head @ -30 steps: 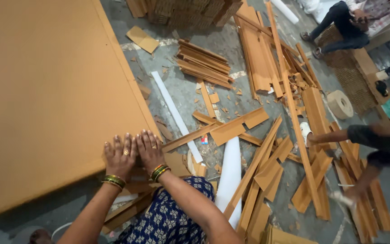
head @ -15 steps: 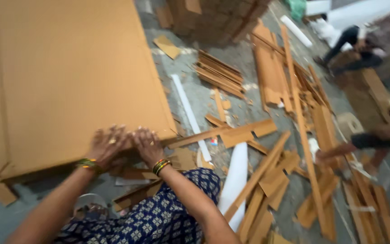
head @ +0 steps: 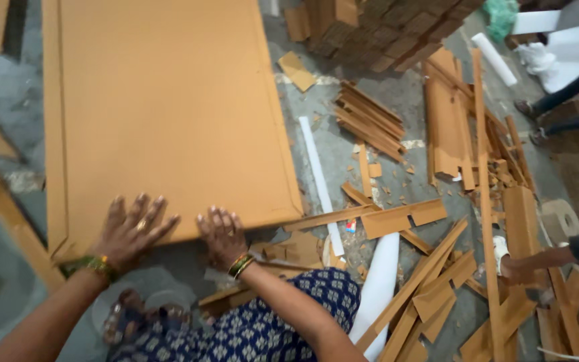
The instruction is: The person sits on the floor and repeatedly presses down on the edges of a large rectangular wooden board to secure its frame. The person then picks up a thin wooden strip and applies a white substance from a bottle onto it.
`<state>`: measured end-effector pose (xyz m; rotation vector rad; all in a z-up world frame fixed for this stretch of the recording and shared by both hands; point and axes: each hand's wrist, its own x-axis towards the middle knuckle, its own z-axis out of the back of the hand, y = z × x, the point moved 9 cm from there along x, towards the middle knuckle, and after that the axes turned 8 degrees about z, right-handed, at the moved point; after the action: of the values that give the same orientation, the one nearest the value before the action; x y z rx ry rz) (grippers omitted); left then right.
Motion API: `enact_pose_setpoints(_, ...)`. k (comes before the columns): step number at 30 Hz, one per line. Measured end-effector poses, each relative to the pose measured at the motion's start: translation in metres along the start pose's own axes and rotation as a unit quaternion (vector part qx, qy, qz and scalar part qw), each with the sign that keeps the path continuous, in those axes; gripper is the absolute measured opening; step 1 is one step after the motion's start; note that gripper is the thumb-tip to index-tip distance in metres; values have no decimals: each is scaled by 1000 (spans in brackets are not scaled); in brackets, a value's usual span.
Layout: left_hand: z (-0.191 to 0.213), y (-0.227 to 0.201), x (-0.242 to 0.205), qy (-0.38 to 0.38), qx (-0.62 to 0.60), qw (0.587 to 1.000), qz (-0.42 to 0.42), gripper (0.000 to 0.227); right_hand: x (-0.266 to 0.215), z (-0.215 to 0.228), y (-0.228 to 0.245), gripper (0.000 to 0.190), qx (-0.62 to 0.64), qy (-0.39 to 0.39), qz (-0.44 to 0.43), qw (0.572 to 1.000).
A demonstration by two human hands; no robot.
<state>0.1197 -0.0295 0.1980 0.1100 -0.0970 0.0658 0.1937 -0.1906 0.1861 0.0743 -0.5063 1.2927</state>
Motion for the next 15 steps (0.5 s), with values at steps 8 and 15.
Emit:
enact_pose_setpoints(8,-4,-2,-9,12,40,999,23,72,-7,-28,4,77,-43,114,-20,992)
enact_pose_setpoints(15,0,23,-54,-44,65,994,80,58,35,-15,66,73,-26,75,54,995)
